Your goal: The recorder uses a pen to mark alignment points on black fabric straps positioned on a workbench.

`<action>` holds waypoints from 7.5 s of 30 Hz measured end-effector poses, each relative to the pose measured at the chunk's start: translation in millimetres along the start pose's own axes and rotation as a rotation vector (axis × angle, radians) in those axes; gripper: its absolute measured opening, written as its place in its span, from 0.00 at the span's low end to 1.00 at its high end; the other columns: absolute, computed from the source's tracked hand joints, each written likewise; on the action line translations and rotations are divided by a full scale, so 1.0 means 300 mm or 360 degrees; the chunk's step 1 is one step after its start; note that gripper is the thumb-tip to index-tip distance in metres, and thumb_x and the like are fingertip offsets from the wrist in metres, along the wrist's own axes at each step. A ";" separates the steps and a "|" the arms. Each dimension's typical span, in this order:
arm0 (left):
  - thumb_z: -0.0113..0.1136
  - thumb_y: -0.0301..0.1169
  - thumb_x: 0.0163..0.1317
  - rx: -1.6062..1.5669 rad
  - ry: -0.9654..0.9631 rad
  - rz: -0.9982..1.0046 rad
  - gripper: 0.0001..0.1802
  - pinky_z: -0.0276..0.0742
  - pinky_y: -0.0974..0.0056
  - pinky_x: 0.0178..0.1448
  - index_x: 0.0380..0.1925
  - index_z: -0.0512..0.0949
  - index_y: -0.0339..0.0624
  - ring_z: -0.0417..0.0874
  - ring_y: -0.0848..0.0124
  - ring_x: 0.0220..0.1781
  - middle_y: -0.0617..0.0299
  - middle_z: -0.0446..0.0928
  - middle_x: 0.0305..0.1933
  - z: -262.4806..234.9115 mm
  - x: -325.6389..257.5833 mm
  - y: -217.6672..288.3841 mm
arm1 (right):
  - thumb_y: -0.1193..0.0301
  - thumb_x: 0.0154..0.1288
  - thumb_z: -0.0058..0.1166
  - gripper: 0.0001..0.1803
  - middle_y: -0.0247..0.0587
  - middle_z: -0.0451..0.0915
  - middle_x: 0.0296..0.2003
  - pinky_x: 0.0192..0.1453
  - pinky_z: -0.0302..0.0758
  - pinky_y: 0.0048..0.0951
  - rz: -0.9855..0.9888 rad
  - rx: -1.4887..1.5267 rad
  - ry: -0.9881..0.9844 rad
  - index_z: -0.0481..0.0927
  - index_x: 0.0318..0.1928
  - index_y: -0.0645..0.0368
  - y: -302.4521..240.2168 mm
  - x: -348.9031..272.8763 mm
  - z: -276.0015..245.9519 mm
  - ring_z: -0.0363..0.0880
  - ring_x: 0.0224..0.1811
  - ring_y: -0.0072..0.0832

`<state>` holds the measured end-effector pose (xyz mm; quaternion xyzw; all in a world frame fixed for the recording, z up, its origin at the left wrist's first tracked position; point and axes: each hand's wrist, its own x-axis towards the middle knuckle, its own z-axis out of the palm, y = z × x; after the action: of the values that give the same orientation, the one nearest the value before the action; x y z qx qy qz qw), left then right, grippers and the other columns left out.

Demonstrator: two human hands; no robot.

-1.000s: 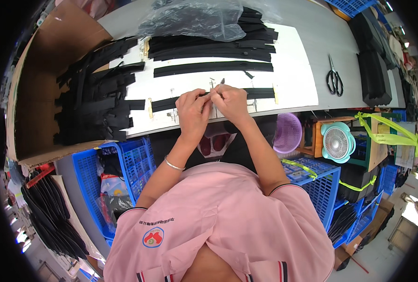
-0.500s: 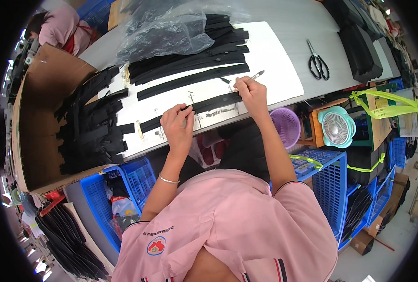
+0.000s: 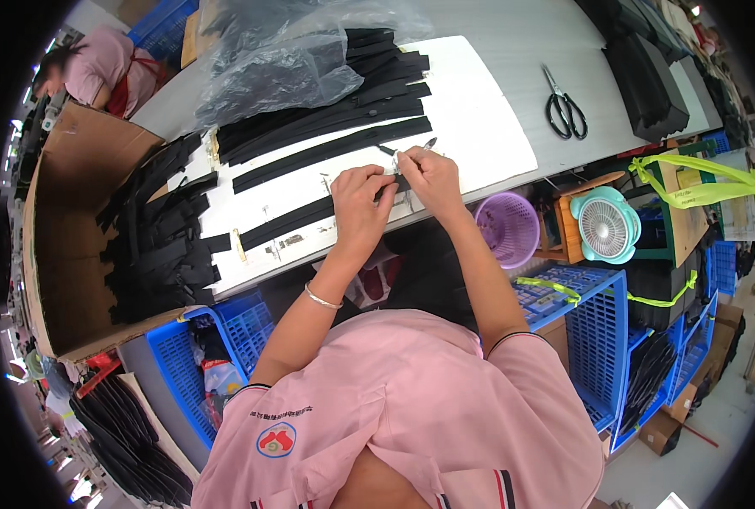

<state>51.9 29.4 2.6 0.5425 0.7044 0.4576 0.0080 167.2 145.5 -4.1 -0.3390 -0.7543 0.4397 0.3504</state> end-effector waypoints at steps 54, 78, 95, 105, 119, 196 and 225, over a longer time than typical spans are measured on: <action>0.69 0.40 0.66 0.0457 -0.0116 -0.0244 0.28 0.50 0.42 0.82 0.65 0.80 0.50 0.64 0.51 0.80 0.49 0.69 0.75 -0.320 -0.272 -0.093 | 0.70 0.67 0.62 0.07 0.35 0.85 0.25 0.59 0.69 0.38 -0.0664 -0.0243 -0.0446 0.88 0.33 0.59 -0.157 -0.063 0.228 0.79 0.28 0.31; 0.57 0.23 0.66 0.0572 -0.0019 -0.0090 0.21 0.45 0.32 0.82 0.59 0.80 0.42 0.64 0.48 0.80 0.49 0.74 0.70 -0.463 -0.076 -0.323 | 0.73 0.76 0.54 0.18 0.41 0.85 0.54 0.70 0.67 0.42 -0.0549 -0.0964 0.0138 0.77 0.64 0.58 -0.059 -0.064 0.071 0.79 0.58 0.40; 0.71 0.32 0.62 0.0762 -0.0006 -0.0150 0.08 0.43 0.35 0.83 0.38 0.81 0.48 0.63 0.51 0.81 0.59 0.77 0.69 -0.664 -0.129 -0.390 | 0.70 0.79 0.51 0.15 0.46 0.88 0.46 0.59 0.76 0.40 -0.0511 -0.0594 0.0549 0.79 0.60 0.63 -0.061 -0.107 0.082 0.84 0.50 0.45; 0.65 0.29 0.67 0.0376 -0.0120 0.0008 0.13 0.46 0.35 0.82 0.51 0.82 0.42 0.66 0.47 0.78 0.53 0.76 0.69 -0.195 -0.148 -0.141 | 0.71 0.65 0.64 0.23 0.45 0.81 0.59 0.70 0.69 0.49 -0.0985 -0.0893 0.0028 0.78 0.61 0.58 -0.115 -0.280 0.212 0.78 0.64 0.42; 0.58 0.44 0.76 0.0886 -0.0147 -0.0260 0.29 0.29 0.25 0.79 0.71 0.73 0.45 0.56 0.50 0.84 0.53 0.66 0.79 -0.370 -0.336 -0.147 | 0.63 0.65 0.67 0.29 0.39 0.82 0.59 0.75 0.65 0.47 -0.0856 -0.1509 0.0262 0.77 0.65 0.55 0.040 -0.241 -0.123 0.77 0.64 0.36; 0.66 0.45 0.68 0.0362 -0.0089 -0.0246 0.36 0.37 0.32 0.82 0.73 0.70 0.46 0.62 0.54 0.82 0.53 0.66 0.79 -0.336 -0.276 -0.061 | 0.71 0.72 0.62 0.08 0.30 0.80 0.23 0.29 0.67 0.21 -0.0109 -0.0151 -0.0203 0.86 0.40 0.64 -0.182 -0.066 0.288 0.71 0.25 0.12; 0.67 0.41 0.67 0.0442 -0.0164 -0.0222 0.30 0.44 0.38 0.82 0.69 0.76 0.48 0.67 0.55 0.78 0.56 0.72 0.74 -0.278 -0.259 -0.059 | 0.76 0.66 0.63 0.05 0.38 0.85 0.26 0.31 0.74 0.24 -0.0499 -0.0196 -0.0460 0.86 0.34 0.66 -0.149 -0.065 0.249 0.81 0.27 0.20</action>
<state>28.1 -83.5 2.1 0.5109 0.7956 0.3257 0.0010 106.6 80.6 4.3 -0.1718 -0.8655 0.3770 0.2815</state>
